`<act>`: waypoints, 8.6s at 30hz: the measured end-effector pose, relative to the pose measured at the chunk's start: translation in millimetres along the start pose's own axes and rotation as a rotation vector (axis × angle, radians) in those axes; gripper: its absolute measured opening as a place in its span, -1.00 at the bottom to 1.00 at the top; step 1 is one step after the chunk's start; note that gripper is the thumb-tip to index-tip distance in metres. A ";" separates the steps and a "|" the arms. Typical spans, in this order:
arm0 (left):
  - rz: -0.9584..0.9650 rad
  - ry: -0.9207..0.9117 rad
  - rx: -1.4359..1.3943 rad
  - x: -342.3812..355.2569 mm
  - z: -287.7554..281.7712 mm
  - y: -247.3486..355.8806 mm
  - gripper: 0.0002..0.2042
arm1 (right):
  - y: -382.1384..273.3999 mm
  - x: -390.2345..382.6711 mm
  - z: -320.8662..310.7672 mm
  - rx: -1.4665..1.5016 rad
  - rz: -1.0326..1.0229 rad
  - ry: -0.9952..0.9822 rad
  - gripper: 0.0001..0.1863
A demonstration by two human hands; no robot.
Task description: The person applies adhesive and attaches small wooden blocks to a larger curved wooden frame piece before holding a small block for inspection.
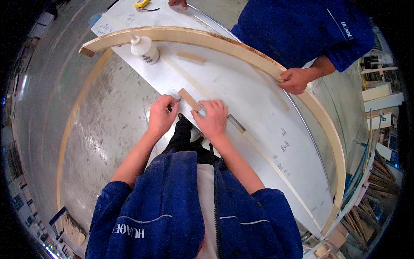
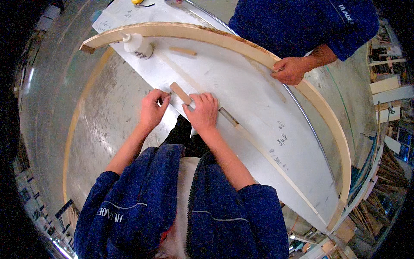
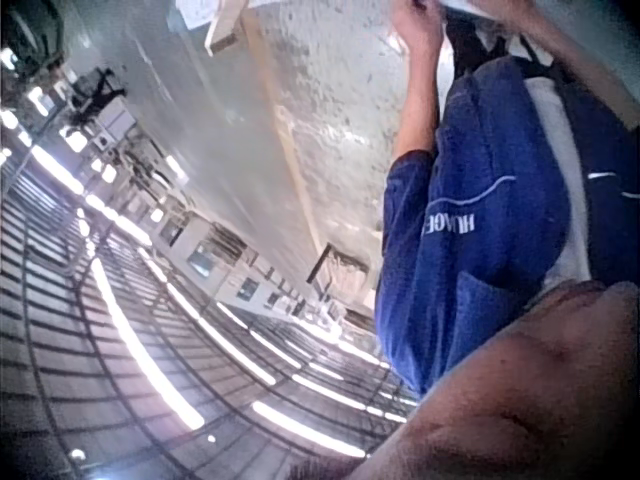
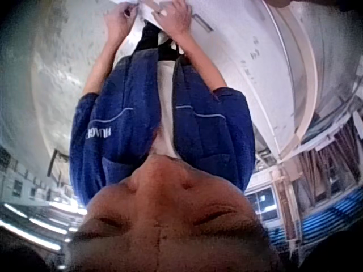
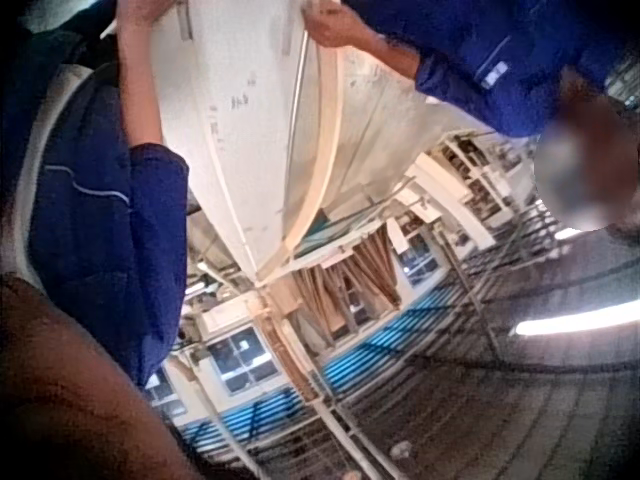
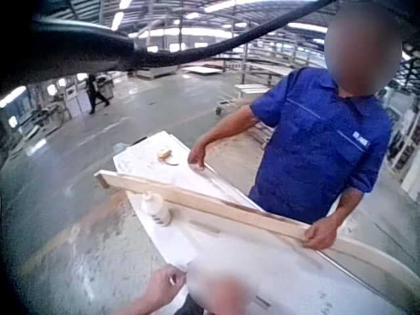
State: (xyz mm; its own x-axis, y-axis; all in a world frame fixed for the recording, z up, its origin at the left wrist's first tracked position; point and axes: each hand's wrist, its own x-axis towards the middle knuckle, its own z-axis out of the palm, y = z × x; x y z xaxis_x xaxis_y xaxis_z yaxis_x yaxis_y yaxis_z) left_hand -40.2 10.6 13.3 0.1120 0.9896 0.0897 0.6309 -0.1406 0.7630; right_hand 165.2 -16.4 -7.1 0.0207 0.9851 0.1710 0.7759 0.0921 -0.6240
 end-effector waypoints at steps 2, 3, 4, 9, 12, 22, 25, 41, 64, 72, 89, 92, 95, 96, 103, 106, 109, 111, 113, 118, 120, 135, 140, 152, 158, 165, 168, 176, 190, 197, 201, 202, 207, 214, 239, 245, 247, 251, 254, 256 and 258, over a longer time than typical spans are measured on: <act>0.022 -0.069 -0.004 -1.6 14.3 12.5 -0.90 | 6.8 -7.8 3.3 0.033 0.000 0.024 -0.70; 0.056 -0.088 0.022 -0.4 20.4 18.0 -0.90 | 9.6 -10.3 6.5 0.042 -0.018 0.052 -0.71; 0.090 -0.106 0.050 1.8 24.7 22.4 -0.90 | 10.5 -10.7 8.0 0.052 -0.037 0.080 -0.71; 0.134 -0.111 0.058 9.5 39.4 12.0 -0.90 | 13.0 -10.4 7.2 0.022 -0.033 0.089 -0.74; 0.002 -0.036 0.031 34.3 20.5 -21.2 -0.90 | 10.8 -9.5 5.3 0.068 -0.013 0.049 -0.78; 0.105 -0.207 -0.025 29.7 25.8 9.5 -0.89 | 14.8 -11.3 8.5 0.021 -0.009 0.040 -0.82; 0.016 -0.095 -0.013 47.5 17.0 -9.8 -0.90 | 10.2 -6.7 5.1 0.081 -0.037 0.084 -0.81; -0.014 0.010 0.037 55.3 21.1 -11.4 -0.88 | 11.2 -9.8 2.7 0.046 0.002 0.032 -0.81; -0.074 -0.039 -0.030 38.7 10.7 -21.4 -0.89 | 14.3 -7.3 9.3 0.041 -0.060 0.100 -0.77; 0.014 -0.072 -0.005 22.6 15.5 6.3 -0.81 | 16.2 -2.5 6.6 0.046 -0.054 0.082 -0.77; 0.035 -0.040 0.109 35.9 8.7 -3.0 -0.89 | 15.3 -9.1 6.6 0.071 -0.045 0.068 -0.79; 0.132 -0.075 0.075 28.1 20.1 8.9 -0.91 | 16.6 -9.7 9.8 0.082 -0.042 0.059 -0.80; 0.138 -0.202 0.008 22.7 26.8 14.5 -0.92 | 17.6 -10.5 11.0 0.067 -0.025 0.035 -0.80; 0.134 -0.215 -0.004 23.7 27.1 9.9 -0.91 | 17.9 -10.1 11.5 0.060 -0.014 0.021 -0.80; 0.110 -0.066 0.043 22.0 31.0 8.8 -0.93 | 16.5 -9.3 13.2 0.044 -0.041 0.059 -0.83; 0.130 -0.160 -0.023 19.6 35.3 15.6 -0.92 | 18.1 -10.7 14.9 0.040 -0.035 0.080 -0.84; -0.013 -0.024 -0.035 48.0 17.6 -9.7 -0.91 | 16.6 -9.6 9.2 0.048 -0.041 0.059 -0.84; 0.015 -0.032 0.014 50.3 16.3 -4.8 -0.90 | 18.9 -9.5 10.8 0.029 -0.053 0.074 -0.83; 0.038 -0.001 0.018 39.0 24.3 -2.8 -0.90 | 14.0 -11.0 10.5 0.060 -0.038 0.057 -0.83; 0.158 -0.155 -0.006 19.1 36.3 10.5 -0.90 | 17.4 -8.3 11.5 0.005 -0.074 0.089 -0.77; 0.044 -0.077 0.043 37.9 29.5 -14.8 -0.90 | 17.7 -11.2 10.6 0.021 -0.059 0.092 -0.77; -0.070 0.026 0.037 51.7 3.1 -32.6 -0.89 | 15.1 -9.9 5.6 0.066 -0.031 0.058 -0.83; 0.024 -0.121 -0.036 39.0 16.0 3.1 -0.90 | 15.0 -12.4 8.4 0.020 -0.016 0.003 -0.80; -0.143 0.146 -0.015 53.1 -8.5 -8.3 -0.85 | 9.3 -13.5 8.6 0.000 0.013 0.113 -0.75; -0.270 0.122 -0.105 27.5 -1.6 -25.2 -0.85 | -0.2 -14.9 -10.1 0.025 -0.001 -0.023 -0.77; -0.289 0.121 -0.112 25.7 -7.3 -8.6 -0.84 | 21.1 78.9 -24.2 -0.113 -0.541 -0.201 -0.76; -0.274 0.140 -0.120 25.0 -7.1 -18.8 -0.81 | 29.2 87.6 -28.7 -0.141 -0.534 -0.387 -0.74; -0.139 0.050 0.042 38.9 40.5 14.0 -0.81 | 54.2 14.0 -77.2 0.085 0.022 0.027 -0.74; 0.030 -0.012 0.066 26.2 5.8 21.1 -0.91 | 16.0 -22.2 -5.7 0.018 0.041 0.123 -0.70; 0.123 -0.105 0.146 29.4 30.6 19.5 -0.93 | 26.9 -29.9 -0.2 0.038 0.012 0.126 -0.76; 0.181 -0.190 0.016 5.7 50.1 31.3 -0.94 | 27.6 -33.3 2.3 0.012 0.005 0.125 -0.78; 0.178 -0.219 -0.037 3.2 51.8 31.5 -0.94 | 28.4 -31.3 2.1 -0.004 -0.006 0.129 -0.78; 0.006 -0.085 0.028 34.5 32.4 7.1 -0.89 | 27.8 -29.2 -1.0 0.030 0.004 0.134 -0.79; 0.164 -0.198 0.029 13.3 48.4 28.7 -0.91 | 29.6 -28.3 1.1 0.015 -0.030 0.161 -0.79; 0.132 -0.147 -0.034 15.1 48.1 22.1 -0.88 | 28.6 -32.9 0.6 -0.014 -0.038 0.139 -0.75; -0.027 0.002 -0.032 48.0 17.4 -1.4 -0.92 | 25.6 -31.5 -0.5 -0.005 -0.045 0.148 -0.76; 0.027 -0.124 -0.090 34.4 32.3 16.5 -0.92 | 27.9 -29.8 1.8 -0.013 -0.055 0.172 -0.76; 0.017 -0.116 -0.059 24.0 43.7 13.6 -0.93 | 29.7 -28.4 2.3 0.001 -0.065 0.174 -0.75; -0.034 0.152 0.041 52.3 24.1 -26.3 -0.84 | 26.8 -29.0 -0.9 0.022 -0.043 0.161 -0.78; -0.126 0.177 -0.010 51.0 6.4 -33.5 -0.82 | 29.0 -23.9 -2.8 0.049 -0.037 0.178 -0.78; -0.127 0.182 0.005 45.8 -0.5 -16.6 -0.82 | 34.4 -33.3 -3.2 0.101 -0.025 0.199 -0.76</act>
State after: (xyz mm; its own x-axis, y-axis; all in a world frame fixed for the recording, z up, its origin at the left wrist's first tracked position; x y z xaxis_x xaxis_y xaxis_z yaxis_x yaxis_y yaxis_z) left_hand -45.9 58.3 5.1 -0.1087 0.9882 0.1078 0.6350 -0.0144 0.7724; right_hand 193.2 -46.5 -31.8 0.1336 0.9351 0.3281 0.7106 0.1404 -0.6894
